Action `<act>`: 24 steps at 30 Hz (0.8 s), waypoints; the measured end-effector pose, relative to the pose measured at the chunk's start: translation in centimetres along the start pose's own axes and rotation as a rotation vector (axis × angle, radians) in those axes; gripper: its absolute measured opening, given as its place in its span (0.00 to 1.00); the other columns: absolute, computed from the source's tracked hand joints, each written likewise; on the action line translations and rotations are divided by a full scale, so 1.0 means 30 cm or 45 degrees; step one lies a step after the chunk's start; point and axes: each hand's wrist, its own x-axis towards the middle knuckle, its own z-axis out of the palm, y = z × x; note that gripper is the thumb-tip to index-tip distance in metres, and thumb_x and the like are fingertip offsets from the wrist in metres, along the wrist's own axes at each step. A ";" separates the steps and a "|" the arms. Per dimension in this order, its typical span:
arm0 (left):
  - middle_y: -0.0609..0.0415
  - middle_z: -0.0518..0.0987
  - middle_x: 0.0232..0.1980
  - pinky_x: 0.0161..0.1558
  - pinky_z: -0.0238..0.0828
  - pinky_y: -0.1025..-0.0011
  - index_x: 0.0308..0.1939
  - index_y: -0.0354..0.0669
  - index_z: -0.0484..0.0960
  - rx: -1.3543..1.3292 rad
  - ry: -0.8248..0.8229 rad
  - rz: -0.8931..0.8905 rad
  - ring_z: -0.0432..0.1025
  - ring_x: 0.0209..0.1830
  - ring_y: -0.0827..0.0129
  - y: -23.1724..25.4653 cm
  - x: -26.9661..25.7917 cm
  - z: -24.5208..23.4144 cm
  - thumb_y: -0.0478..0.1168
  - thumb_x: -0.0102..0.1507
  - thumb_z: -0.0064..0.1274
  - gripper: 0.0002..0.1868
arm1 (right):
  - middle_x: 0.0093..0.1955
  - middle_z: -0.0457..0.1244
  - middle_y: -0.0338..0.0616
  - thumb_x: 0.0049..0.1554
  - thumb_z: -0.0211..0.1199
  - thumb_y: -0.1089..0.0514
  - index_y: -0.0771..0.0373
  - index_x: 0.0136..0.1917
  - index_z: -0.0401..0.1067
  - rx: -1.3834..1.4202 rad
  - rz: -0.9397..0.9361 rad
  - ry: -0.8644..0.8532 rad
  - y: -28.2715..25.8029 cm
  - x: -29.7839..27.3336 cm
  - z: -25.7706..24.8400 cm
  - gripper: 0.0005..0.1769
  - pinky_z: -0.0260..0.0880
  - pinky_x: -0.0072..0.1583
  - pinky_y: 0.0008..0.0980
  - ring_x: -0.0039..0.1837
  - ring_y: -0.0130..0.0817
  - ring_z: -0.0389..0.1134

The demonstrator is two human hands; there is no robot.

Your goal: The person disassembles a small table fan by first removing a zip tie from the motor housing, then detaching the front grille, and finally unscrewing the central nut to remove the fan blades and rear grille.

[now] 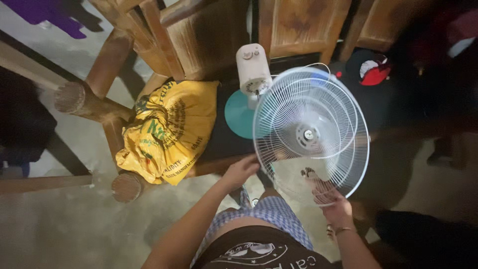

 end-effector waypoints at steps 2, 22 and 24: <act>0.43 0.84 0.58 0.59 0.73 0.63 0.69 0.44 0.72 0.350 -0.085 -0.075 0.79 0.58 0.55 -0.143 -0.014 -0.003 0.55 0.63 0.55 0.33 | 0.71 0.62 0.65 0.65 0.49 0.60 0.70 0.75 0.57 0.003 -0.016 0.229 0.011 -0.049 -0.036 0.27 0.69 0.64 0.51 0.66 0.56 0.69; 0.45 0.85 0.54 0.57 0.74 0.61 0.62 0.46 0.79 0.295 0.607 -0.192 0.80 0.55 0.54 -0.435 -0.068 -0.186 0.50 0.64 0.53 0.25 | 0.68 0.60 0.65 0.64 0.40 0.58 0.69 0.70 0.49 -0.064 0.056 0.203 -0.062 0.380 0.209 0.23 0.70 0.58 0.66 0.61 0.68 0.67; 0.44 0.84 0.54 0.55 0.73 0.61 0.58 0.42 0.82 0.221 0.732 0.130 0.79 0.54 0.53 -0.285 0.101 -0.146 0.47 0.66 0.52 0.19 | 0.70 0.59 0.62 0.65 0.40 0.54 0.68 0.73 0.46 -0.004 0.087 0.180 -0.014 0.397 0.201 0.26 0.69 0.60 0.65 0.63 0.66 0.66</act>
